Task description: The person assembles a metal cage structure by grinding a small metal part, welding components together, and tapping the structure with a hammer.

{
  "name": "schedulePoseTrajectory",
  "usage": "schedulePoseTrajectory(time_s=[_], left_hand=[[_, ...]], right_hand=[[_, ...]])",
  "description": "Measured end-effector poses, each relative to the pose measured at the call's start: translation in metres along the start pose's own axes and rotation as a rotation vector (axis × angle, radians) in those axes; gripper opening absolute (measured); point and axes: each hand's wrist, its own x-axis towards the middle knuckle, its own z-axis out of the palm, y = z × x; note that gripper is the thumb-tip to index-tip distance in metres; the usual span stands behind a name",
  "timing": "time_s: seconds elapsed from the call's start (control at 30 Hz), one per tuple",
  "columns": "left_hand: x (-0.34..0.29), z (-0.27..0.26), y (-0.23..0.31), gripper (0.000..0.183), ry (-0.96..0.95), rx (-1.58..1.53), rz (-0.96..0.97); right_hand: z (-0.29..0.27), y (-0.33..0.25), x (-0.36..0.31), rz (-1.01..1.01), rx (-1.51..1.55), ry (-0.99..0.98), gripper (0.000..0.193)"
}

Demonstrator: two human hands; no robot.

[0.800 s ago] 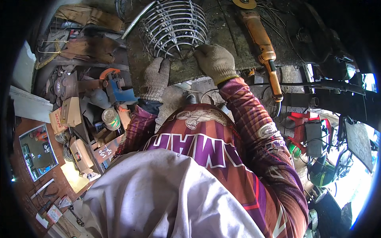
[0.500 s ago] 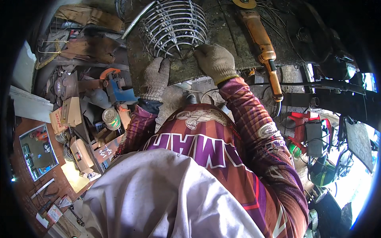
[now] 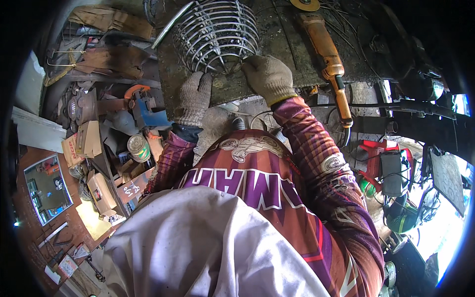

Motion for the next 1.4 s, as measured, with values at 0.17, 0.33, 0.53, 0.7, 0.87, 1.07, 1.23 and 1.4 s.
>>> schedulePoseTrajectory(time_s=[0.17,0.33,0.53,0.7,0.87,1.07,1.23,1.4], left_hand=[[0.0,0.001,-0.008,0.038,0.01,0.051,0.03],[0.0,-0.003,0.001,0.038,-0.033,0.076,-0.038],[-0.001,-0.001,-0.002,0.038,-0.01,0.038,-0.024],[0.0,-0.004,0.002,0.035,-0.012,0.091,-0.005],[0.002,-0.002,0.005,0.034,-0.052,0.048,-0.043],[0.001,-0.01,0.011,0.032,-0.071,0.083,-0.057],[0.001,-0.013,0.011,0.03,-0.069,0.079,-0.033],[0.0,-0.006,0.004,0.03,0.013,0.094,0.018]], right_hand=[[0.0,0.0,0.001,-0.017,-0.016,0.004,0.041],[-0.001,0.0,0.0,0.009,-0.001,0.003,0.041],[-0.002,-0.002,0.001,0.006,-0.008,-0.012,0.041],[-0.002,-0.002,0.0,-0.008,-0.013,0.008,0.04],[0.001,0.003,0.001,-0.005,-0.013,0.0,0.038],[-0.003,-0.001,-0.001,-0.007,-0.035,-0.004,0.038],[-0.001,0.001,0.0,-0.004,-0.001,-0.006,0.037],[-0.002,-0.001,0.0,0.001,0.018,-0.003,0.038]])
